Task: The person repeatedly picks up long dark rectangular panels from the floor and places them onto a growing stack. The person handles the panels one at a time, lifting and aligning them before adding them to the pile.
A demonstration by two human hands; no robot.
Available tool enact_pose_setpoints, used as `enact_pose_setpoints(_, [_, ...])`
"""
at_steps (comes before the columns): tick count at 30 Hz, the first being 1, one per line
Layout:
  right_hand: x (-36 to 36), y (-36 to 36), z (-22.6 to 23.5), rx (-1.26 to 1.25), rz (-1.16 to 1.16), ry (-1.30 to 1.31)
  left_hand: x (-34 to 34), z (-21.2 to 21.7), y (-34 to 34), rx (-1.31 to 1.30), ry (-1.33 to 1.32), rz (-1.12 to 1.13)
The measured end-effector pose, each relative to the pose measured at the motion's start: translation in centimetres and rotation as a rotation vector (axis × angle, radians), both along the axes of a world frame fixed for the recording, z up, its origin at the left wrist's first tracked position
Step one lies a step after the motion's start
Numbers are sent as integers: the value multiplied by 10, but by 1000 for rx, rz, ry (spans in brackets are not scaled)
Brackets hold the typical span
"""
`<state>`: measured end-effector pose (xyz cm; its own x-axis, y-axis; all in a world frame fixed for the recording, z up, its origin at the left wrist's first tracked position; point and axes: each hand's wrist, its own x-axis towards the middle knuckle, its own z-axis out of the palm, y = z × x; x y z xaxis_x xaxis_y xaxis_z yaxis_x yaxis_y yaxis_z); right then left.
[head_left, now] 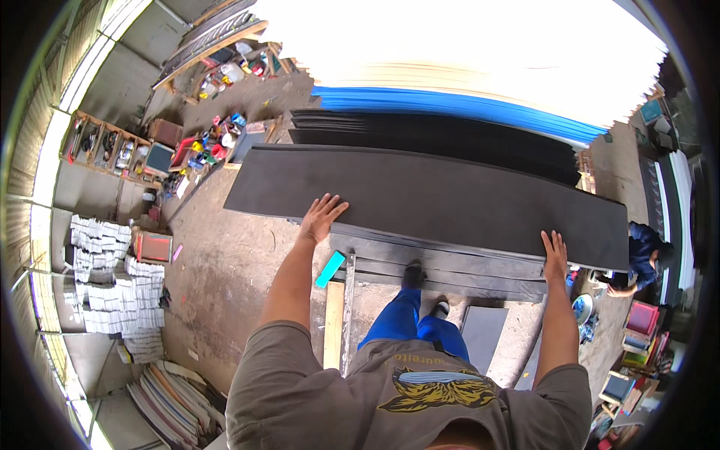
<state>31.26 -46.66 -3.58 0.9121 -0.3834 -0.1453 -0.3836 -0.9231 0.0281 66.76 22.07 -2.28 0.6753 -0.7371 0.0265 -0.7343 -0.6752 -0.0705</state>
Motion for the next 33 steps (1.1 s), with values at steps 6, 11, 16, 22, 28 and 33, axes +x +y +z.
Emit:
enact_pose_setpoints(6, [-8,20,-7,5,-181,111,-37,-1,-18,78,259,127])
enact_pose_setpoints(11, [15,26,-11,-59,-317,197,-22,-25,-6,46,216,106])
enact_pose_setpoints(16, [37,23,6,-15,-396,316,13,-21,-33,136,254,89])
enact_pose_setpoints(22, [43,23,-6,32,-390,307,9,-34,-27,130,296,127])
enact_pose_setpoints(28, [45,26,5,101,-405,383,13,-46,-21,95,324,124])
enact_pose_setpoints(33, [41,37,3,113,-401,378,11,-51,-11,83,329,144])
